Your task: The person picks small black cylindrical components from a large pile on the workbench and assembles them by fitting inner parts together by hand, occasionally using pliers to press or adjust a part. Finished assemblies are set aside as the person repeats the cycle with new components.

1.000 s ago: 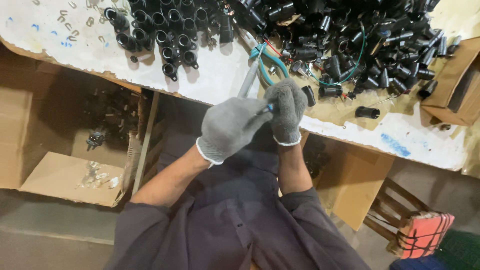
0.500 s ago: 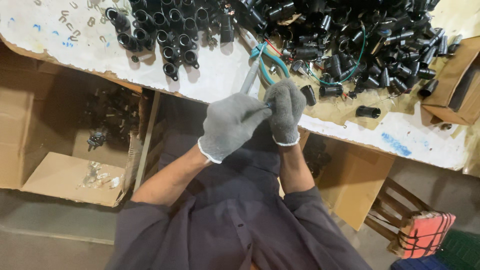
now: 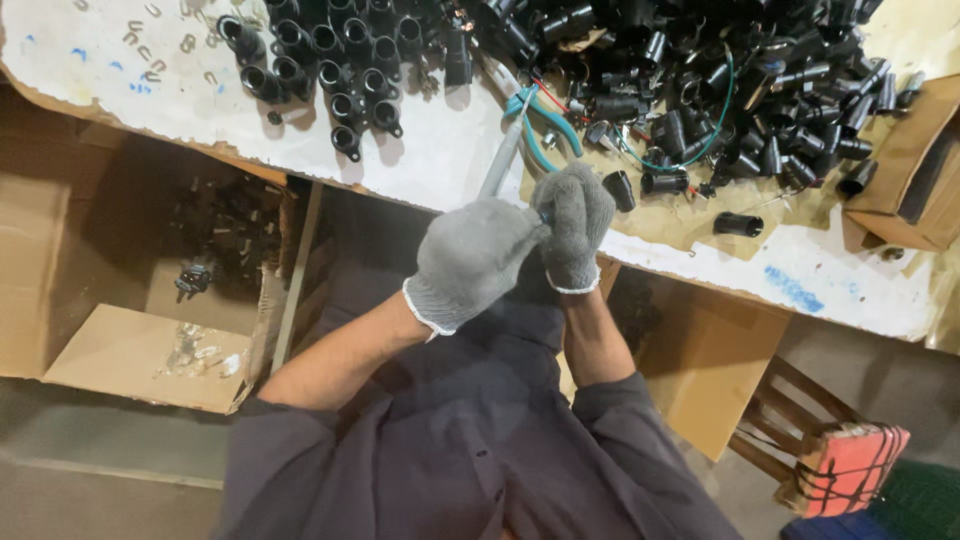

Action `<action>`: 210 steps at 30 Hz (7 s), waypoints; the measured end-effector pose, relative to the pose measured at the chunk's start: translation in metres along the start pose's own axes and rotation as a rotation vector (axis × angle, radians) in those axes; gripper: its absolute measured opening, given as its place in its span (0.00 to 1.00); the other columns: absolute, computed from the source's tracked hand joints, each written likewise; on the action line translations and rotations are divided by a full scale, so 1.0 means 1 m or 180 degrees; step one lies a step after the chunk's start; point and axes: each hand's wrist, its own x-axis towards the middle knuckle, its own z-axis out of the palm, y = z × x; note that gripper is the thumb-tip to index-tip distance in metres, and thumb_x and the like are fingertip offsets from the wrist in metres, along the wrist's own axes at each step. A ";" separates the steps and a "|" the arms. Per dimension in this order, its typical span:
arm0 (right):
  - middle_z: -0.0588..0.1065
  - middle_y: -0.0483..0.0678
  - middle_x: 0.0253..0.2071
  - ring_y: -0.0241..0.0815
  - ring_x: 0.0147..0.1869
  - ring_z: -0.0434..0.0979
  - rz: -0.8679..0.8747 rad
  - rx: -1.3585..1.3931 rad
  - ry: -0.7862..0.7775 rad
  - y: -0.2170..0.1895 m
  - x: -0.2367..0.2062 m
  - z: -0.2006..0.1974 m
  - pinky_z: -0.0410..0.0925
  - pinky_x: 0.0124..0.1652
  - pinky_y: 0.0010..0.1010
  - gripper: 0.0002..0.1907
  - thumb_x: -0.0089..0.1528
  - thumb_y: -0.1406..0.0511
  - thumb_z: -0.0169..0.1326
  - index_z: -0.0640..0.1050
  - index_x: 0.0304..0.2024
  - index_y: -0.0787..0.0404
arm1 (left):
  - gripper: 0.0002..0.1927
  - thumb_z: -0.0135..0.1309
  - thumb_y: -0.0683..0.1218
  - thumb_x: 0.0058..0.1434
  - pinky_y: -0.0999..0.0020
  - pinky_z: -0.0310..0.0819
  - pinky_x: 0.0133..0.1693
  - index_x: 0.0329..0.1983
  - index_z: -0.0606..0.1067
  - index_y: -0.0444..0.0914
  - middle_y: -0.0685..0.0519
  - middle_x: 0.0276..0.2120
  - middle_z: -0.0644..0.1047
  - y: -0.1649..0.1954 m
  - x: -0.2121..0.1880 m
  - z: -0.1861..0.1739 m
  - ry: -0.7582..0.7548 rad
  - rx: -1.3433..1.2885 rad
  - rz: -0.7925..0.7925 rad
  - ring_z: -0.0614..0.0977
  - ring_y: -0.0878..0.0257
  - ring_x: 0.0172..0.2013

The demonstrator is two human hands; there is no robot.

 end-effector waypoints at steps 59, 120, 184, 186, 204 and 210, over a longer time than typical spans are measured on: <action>0.75 0.43 0.33 0.34 0.36 0.73 0.0384 0.0612 -0.1480 -0.004 0.010 -0.020 0.64 0.37 0.25 0.16 0.59 0.59 0.64 0.81 0.37 0.67 | 0.10 0.63 0.48 0.62 0.59 0.79 0.36 0.43 0.80 0.41 0.48 0.36 0.81 -0.008 0.034 -0.055 -0.1025 -0.0210 -0.0276 0.85 0.48 0.35; 0.76 0.44 0.29 0.32 0.30 0.74 0.0807 0.1112 -0.1115 -0.001 0.003 -0.018 0.67 0.31 0.23 0.20 0.60 0.55 0.62 0.80 0.40 0.67 | 0.07 0.59 0.42 0.61 0.60 0.70 0.28 0.41 0.76 0.45 0.54 0.25 0.72 -0.001 0.034 -0.045 -0.0687 0.1102 0.0669 0.78 0.57 0.27; 0.75 0.51 0.53 0.54 0.58 0.71 -0.2473 -0.2579 -0.1190 -0.116 0.147 0.135 0.64 0.54 0.46 0.17 0.58 0.66 0.69 0.81 0.49 0.58 | 0.08 0.66 0.41 0.60 0.61 0.73 0.39 0.40 0.78 0.40 0.53 0.30 0.79 -0.067 -0.007 -0.029 0.1526 0.0618 0.0064 0.82 0.57 0.31; 0.75 0.52 0.51 0.56 0.57 0.71 -0.2507 -0.2753 -0.1371 -0.114 0.158 0.153 0.62 0.52 0.50 0.15 0.56 0.64 0.68 0.82 0.45 0.57 | 0.08 0.66 0.40 0.60 0.61 0.74 0.36 0.40 0.78 0.39 0.52 0.31 0.79 -0.069 -0.008 -0.028 0.1502 0.0624 0.0056 0.82 0.56 0.32; 0.78 0.49 0.45 0.51 0.55 0.75 -0.3081 -0.2419 -0.1031 -0.140 0.165 0.144 0.61 0.57 0.52 0.06 0.56 0.67 0.66 0.81 0.36 0.57 | 0.08 0.64 0.40 0.61 0.63 0.78 0.37 0.41 0.77 0.39 0.51 0.36 0.81 -0.072 -0.009 -0.031 0.1523 0.0373 0.0156 0.83 0.56 0.34; 0.77 0.60 0.45 0.44 0.41 0.77 -0.0243 0.1391 -0.0961 -0.141 0.110 0.060 0.70 0.39 0.28 0.15 0.63 0.66 0.63 0.68 0.41 0.62 | 0.09 0.65 0.38 0.60 0.61 0.75 0.36 0.41 0.77 0.39 0.52 0.33 0.80 -0.064 -0.006 -0.033 0.1656 0.0273 0.0046 0.82 0.57 0.31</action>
